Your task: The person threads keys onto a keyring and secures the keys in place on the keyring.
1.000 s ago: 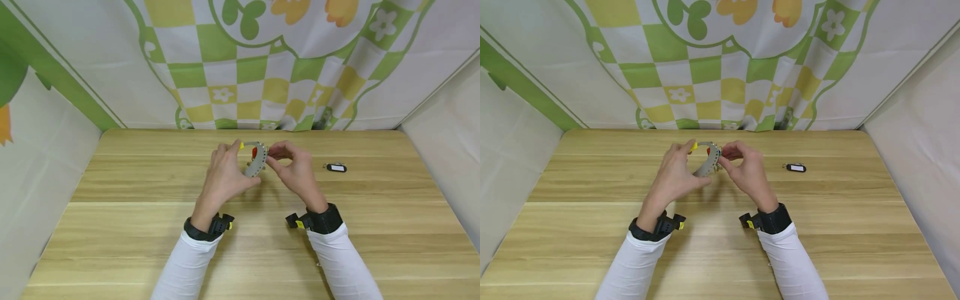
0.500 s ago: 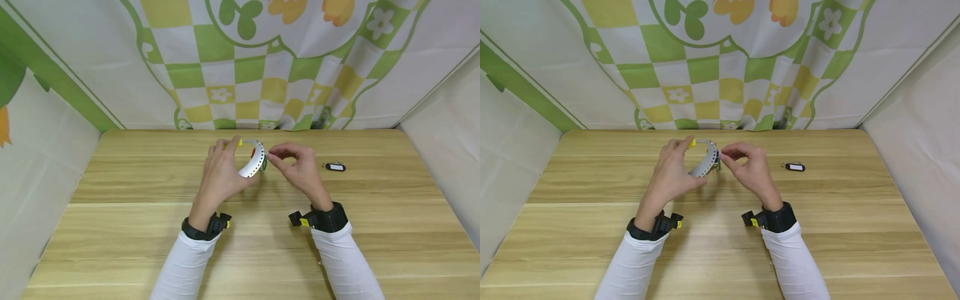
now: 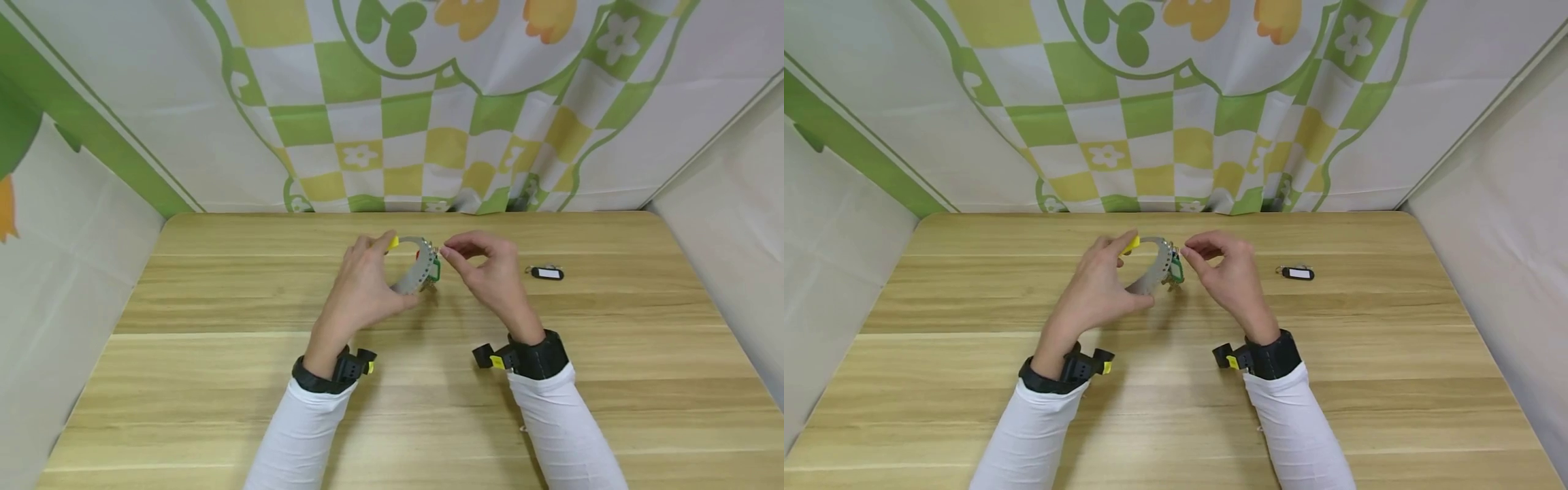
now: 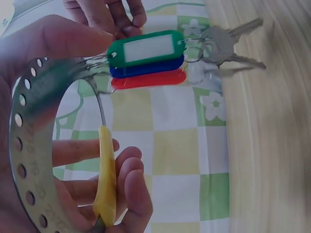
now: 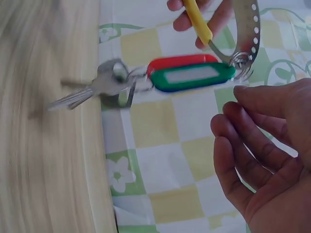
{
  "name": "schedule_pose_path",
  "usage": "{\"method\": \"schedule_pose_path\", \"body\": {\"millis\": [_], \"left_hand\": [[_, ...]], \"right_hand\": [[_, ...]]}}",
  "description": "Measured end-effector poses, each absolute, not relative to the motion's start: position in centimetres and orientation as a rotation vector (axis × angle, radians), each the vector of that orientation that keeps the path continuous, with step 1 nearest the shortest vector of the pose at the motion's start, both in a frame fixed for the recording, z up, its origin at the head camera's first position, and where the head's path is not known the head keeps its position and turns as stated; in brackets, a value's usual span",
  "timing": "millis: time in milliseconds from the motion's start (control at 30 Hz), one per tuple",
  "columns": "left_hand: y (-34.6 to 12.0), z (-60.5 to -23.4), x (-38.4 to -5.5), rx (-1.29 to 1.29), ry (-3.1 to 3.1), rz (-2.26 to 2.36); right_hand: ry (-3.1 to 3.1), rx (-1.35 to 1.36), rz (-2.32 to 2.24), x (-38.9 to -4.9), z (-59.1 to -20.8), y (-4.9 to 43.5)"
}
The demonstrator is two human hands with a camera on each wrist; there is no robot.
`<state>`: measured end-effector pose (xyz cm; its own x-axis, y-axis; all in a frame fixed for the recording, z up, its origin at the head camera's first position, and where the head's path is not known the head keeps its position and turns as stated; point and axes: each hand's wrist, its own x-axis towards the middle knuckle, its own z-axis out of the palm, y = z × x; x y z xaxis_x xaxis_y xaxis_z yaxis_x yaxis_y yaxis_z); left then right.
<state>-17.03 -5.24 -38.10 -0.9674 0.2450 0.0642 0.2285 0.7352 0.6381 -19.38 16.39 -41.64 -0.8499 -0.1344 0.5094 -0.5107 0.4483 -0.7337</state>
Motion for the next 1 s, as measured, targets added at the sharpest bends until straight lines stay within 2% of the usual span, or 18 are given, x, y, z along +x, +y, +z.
{"method": "schedule_pose_path", "body": {"millis": [767,1000], "left_hand": [[-5.6,-38.1,-17.0,0.251,2.851,1.244],[-5.2,-38.2,-17.2,0.264,2.851,1.246]], "right_hand": [[-2.823,-0.226,0.979,-19.6,-41.6,27.3],[-2.995,-0.213,0.923,-20.0,-42.4,28.5]]}}
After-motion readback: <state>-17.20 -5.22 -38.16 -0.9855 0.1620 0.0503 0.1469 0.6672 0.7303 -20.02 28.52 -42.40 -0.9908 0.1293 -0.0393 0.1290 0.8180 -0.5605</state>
